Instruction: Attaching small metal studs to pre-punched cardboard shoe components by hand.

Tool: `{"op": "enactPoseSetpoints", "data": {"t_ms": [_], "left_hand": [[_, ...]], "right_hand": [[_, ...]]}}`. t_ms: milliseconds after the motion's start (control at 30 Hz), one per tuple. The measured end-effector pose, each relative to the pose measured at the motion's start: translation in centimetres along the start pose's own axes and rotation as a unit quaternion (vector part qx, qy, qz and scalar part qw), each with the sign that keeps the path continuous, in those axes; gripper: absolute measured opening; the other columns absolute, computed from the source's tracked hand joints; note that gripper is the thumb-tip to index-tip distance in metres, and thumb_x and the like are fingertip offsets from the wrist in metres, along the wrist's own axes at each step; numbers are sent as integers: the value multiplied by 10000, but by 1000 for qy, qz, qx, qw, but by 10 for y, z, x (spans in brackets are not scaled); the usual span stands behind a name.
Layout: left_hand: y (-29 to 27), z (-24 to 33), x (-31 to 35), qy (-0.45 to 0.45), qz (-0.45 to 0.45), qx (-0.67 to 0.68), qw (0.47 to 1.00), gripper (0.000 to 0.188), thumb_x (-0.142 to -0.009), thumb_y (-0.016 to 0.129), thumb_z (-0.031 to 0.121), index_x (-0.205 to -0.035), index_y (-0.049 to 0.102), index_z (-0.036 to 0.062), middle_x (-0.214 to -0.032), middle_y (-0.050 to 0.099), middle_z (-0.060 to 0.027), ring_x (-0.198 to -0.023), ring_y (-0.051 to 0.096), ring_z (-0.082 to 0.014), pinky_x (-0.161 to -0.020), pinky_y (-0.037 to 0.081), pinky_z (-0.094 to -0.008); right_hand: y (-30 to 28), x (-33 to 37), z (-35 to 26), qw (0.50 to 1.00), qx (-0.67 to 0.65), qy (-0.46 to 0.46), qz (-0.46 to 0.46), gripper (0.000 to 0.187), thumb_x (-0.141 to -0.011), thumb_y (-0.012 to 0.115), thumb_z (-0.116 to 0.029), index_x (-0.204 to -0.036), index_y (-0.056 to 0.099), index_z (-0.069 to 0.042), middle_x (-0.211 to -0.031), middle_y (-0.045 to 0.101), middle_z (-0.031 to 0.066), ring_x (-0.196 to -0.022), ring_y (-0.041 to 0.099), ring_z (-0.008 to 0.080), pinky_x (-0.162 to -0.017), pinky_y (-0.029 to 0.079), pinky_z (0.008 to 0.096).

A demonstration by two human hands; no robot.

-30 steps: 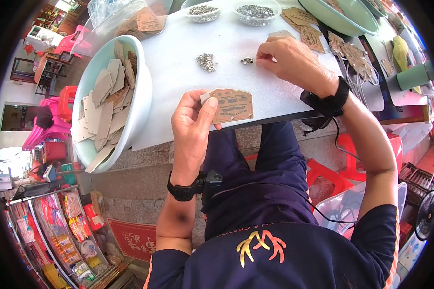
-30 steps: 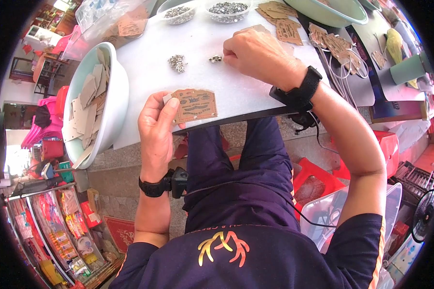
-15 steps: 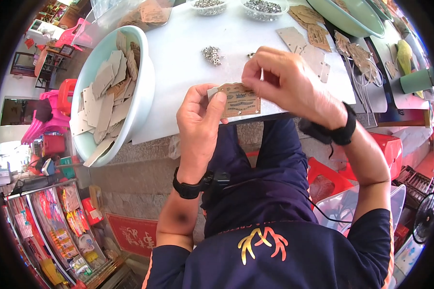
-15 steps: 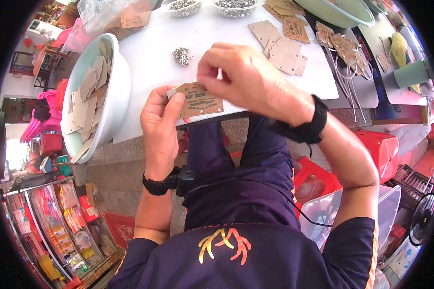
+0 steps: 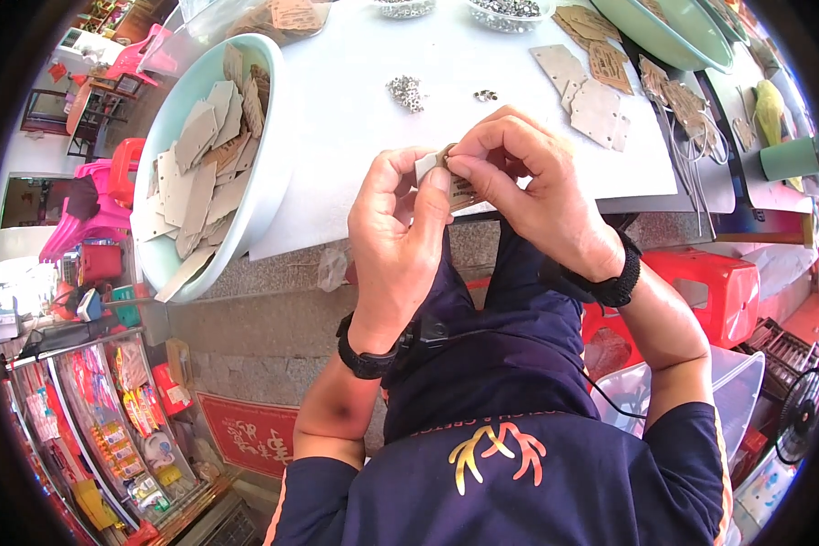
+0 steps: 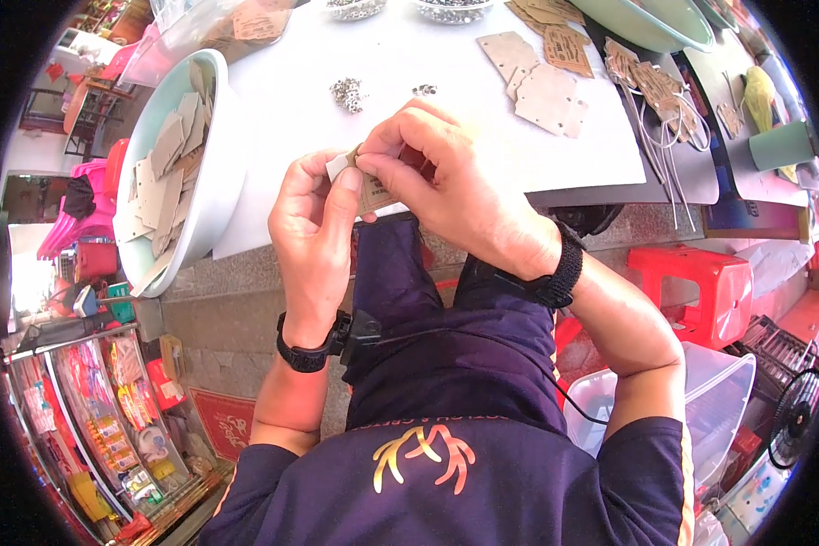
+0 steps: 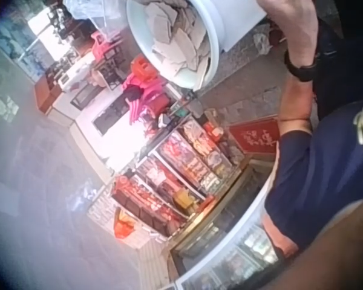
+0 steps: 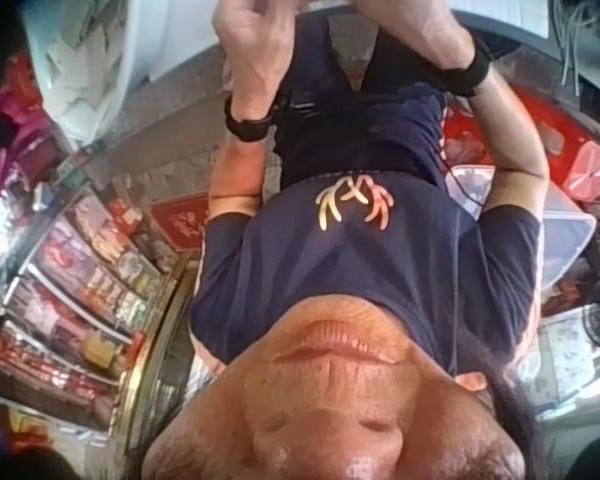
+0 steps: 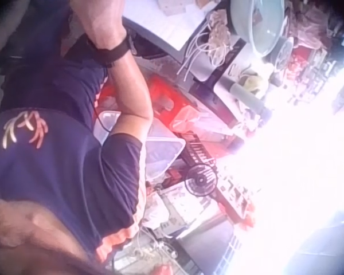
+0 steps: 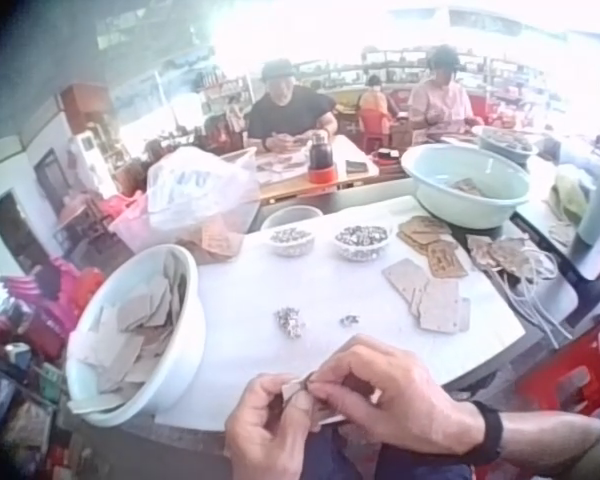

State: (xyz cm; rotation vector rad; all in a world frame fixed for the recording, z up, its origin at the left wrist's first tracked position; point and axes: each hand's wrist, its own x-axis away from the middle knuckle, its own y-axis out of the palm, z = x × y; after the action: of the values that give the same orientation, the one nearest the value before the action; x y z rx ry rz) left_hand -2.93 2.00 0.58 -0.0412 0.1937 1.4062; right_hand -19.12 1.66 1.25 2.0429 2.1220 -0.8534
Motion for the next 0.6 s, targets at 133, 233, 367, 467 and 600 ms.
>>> {"op": "enactPoseSetpoints", "data": {"t_ms": [133,233,367,467,600], "left_hand": [[1,-2,0,8,-3,-14,1000,156,-968,585,86,-1100,573,4,-968,644,-39,-811,605,-59,-648,542,-222],[4,0,-2,7,2,2,1000,137,-962,574,60,-1075,551,-15,-890,563,-15,-740,562,-40,-605,462,-187],[5,0,-2,6,2,-12,1000,129,-959,575,63,-1062,557,-13,-898,579,-27,-743,568,-47,-617,475,-194],[2,-2,-1,19,-7,-38,999,143,-962,577,68,-1080,566,-10,-931,616,-43,-779,589,-55,-630,503,-203],[2,-2,-1,40,-8,-62,997,160,-963,583,71,-1103,574,-6,-957,640,-44,-779,582,-48,-636,508,-199]], "right_hand": [[-1,0,0,1000,2,-17,13,98,-871,690,-81,-906,637,-5,-827,596,59,-646,571,123,-580,473,256],[-3,0,1,1000,7,-18,6,100,-872,691,-82,-904,636,-4,-831,597,58,-647,571,122,-581,474,256],[-5,1,1,1000,8,-5,-11,63,-886,679,-37,-923,641,-2,-936,619,45,-752,605,82,-621,491,220],[-6,1,0,1000,6,9,-13,69,-882,686,-40,-923,641,-6,-934,619,43,-739,600,76,-614,483,213],[-7,1,-3,999,12,44,-23,95,-874,699,-53,-937,640,-14,-930,617,37,-749,590,78,-625,474,212]]}}
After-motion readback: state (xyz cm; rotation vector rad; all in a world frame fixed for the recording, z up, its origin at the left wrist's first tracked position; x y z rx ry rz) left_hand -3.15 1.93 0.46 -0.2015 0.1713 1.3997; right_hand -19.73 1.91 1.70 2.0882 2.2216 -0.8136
